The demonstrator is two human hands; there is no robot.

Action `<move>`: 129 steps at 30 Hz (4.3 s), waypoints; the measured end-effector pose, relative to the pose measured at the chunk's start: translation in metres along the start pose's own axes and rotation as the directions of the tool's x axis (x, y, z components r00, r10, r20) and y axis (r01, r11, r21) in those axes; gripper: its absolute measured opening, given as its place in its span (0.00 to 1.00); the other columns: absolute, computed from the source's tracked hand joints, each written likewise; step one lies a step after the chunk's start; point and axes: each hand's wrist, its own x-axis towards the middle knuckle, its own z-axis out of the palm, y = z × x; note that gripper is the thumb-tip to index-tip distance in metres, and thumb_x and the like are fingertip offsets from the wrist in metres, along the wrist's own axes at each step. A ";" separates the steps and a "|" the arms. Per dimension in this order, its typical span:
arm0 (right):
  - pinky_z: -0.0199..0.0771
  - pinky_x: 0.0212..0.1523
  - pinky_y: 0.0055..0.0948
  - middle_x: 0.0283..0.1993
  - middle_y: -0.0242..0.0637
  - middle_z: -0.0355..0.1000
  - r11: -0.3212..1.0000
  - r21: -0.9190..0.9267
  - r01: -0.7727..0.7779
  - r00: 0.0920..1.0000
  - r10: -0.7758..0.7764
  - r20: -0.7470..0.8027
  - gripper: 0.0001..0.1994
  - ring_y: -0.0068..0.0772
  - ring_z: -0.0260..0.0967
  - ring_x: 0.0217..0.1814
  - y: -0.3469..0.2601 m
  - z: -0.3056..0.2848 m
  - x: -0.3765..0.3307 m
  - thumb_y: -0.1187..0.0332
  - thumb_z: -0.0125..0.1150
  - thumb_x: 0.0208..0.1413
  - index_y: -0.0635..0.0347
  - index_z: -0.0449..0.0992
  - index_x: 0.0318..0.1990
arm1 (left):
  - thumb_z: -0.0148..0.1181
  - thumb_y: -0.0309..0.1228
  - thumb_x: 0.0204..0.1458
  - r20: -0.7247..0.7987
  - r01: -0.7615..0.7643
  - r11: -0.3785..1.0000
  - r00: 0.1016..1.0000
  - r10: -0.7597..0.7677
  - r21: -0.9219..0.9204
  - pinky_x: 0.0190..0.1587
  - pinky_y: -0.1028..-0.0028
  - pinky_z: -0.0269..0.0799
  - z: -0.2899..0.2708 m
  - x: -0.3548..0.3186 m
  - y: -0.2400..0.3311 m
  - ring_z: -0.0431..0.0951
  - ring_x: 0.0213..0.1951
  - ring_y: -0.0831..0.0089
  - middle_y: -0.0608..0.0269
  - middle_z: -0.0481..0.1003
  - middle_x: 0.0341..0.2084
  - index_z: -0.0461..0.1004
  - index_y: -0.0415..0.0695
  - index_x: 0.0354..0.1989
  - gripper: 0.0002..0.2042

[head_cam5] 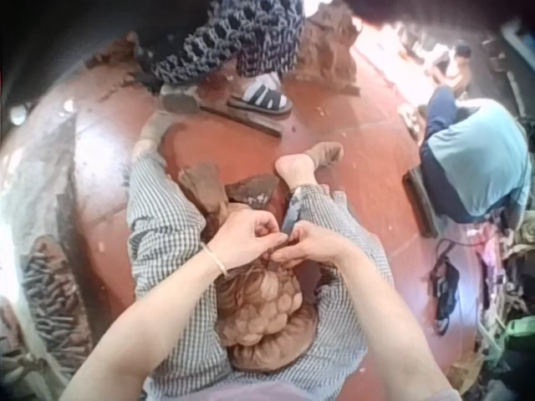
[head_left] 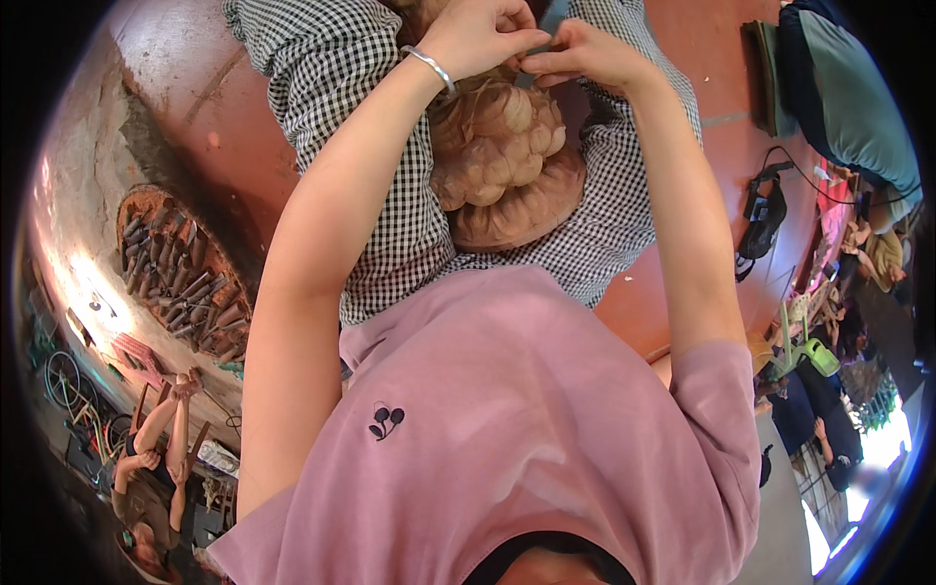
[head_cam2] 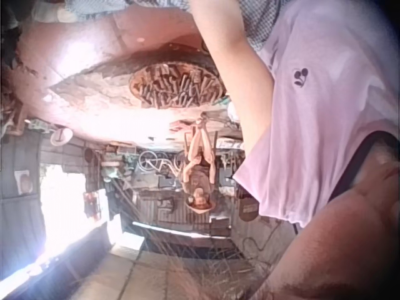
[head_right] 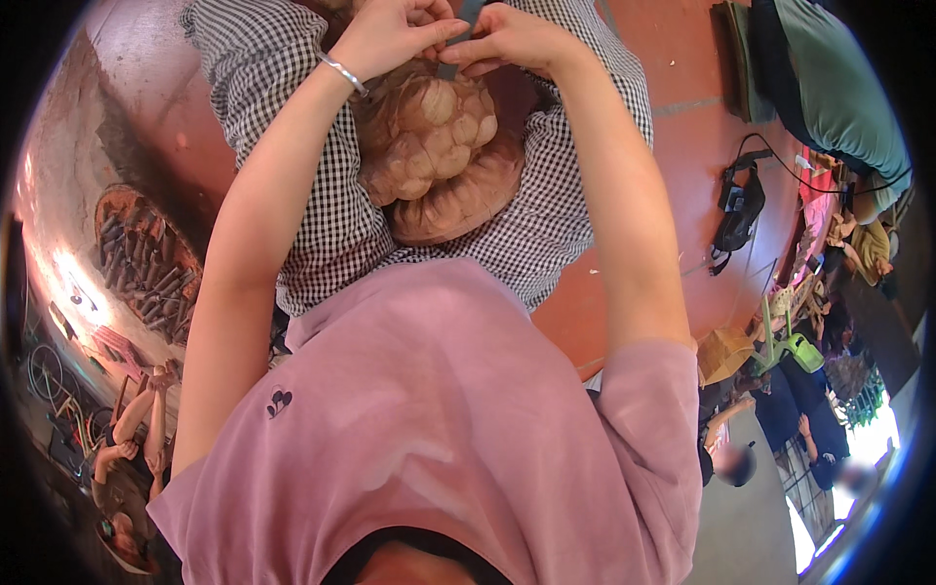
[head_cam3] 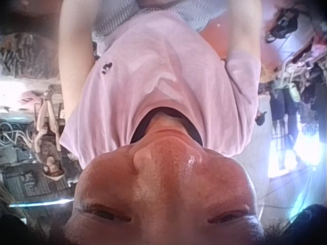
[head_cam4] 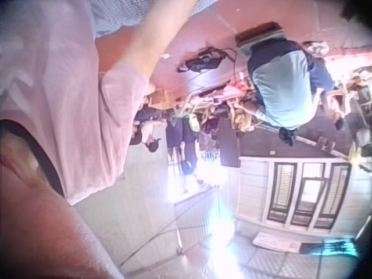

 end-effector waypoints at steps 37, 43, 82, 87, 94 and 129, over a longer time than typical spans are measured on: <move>0.76 0.38 0.19 0.31 0.32 0.80 0.924 0.185 0.335 0.706 -0.116 -0.699 0.09 0.19 0.76 0.34 -0.047 0.085 -0.074 0.68 0.69 0.56 0.66 0.81 0.35 | 0.65 0.38 0.57 -0.345 -0.067 0.981 0.930 0.128 0.183 0.63 0.62 0.70 0.023 -0.107 0.011 0.71 0.62 0.51 0.38 0.69 0.59 0.65 0.33 0.63 0.30; 0.78 0.42 0.24 0.36 0.35 0.80 0.912 0.220 0.347 0.713 -0.105 -0.694 0.07 0.24 0.78 0.37 -0.036 0.125 -0.081 0.71 0.69 0.55 0.66 0.81 0.38 | 0.72 0.45 0.47 -0.374 0.023 0.946 0.922 0.105 0.323 0.72 0.58 0.53 0.074 -0.151 0.008 0.50 0.73 0.41 0.31 0.53 0.69 0.51 0.25 0.69 0.49; 0.75 0.36 0.28 0.34 0.38 0.79 0.922 -0.230 0.311 0.615 -0.380 -0.691 0.12 0.30 0.77 0.35 -0.031 0.126 -0.069 0.63 0.68 0.54 0.65 0.80 0.36 | 0.73 0.48 0.45 -0.395 -0.006 0.905 0.899 0.191 0.425 0.65 0.60 0.66 0.077 -0.146 -0.002 0.65 0.65 0.45 0.35 0.64 0.63 0.62 0.25 0.64 0.45; 0.74 0.35 0.26 0.35 0.36 0.77 0.930 -0.091 0.356 0.418 -0.246 -0.874 0.07 0.28 0.75 0.35 -0.016 0.131 -0.078 0.71 0.66 0.55 0.64 0.76 0.36 | 0.69 0.30 0.47 -0.433 -0.190 0.902 0.826 0.360 0.388 0.56 0.63 0.72 0.071 -0.161 0.028 0.73 0.54 0.51 0.44 0.71 0.53 0.69 0.34 0.61 0.31; 0.77 0.41 0.33 0.43 0.43 0.74 0.815 -0.485 0.317 0.267 -0.568 -0.779 0.10 0.42 0.75 0.42 -0.028 0.177 -0.095 0.78 0.69 0.47 0.64 0.74 0.35 | 0.66 0.19 0.44 -0.317 -0.333 0.943 0.895 0.314 -0.007 0.50 0.66 0.73 0.097 -0.191 0.052 0.74 0.48 0.59 0.52 0.72 0.47 0.76 0.39 0.56 0.25; 0.76 0.34 0.32 0.33 0.40 0.75 0.745 -0.577 0.334 0.338 -0.666 -0.665 0.10 0.42 0.75 0.33 -0.037 0.181 -0.101 0.81 0.71 0.40 0.65 0.76 0.32 | 0.59 0.14 0.46 -0.393 -0.379 0.925 0.849 0.354 0.015 0.55 0.66 0.77 0.083 -0.186 0.030 0.78 0.56 0.48 0.35 0.69 0.60 0.73 0.35 0.51 0.21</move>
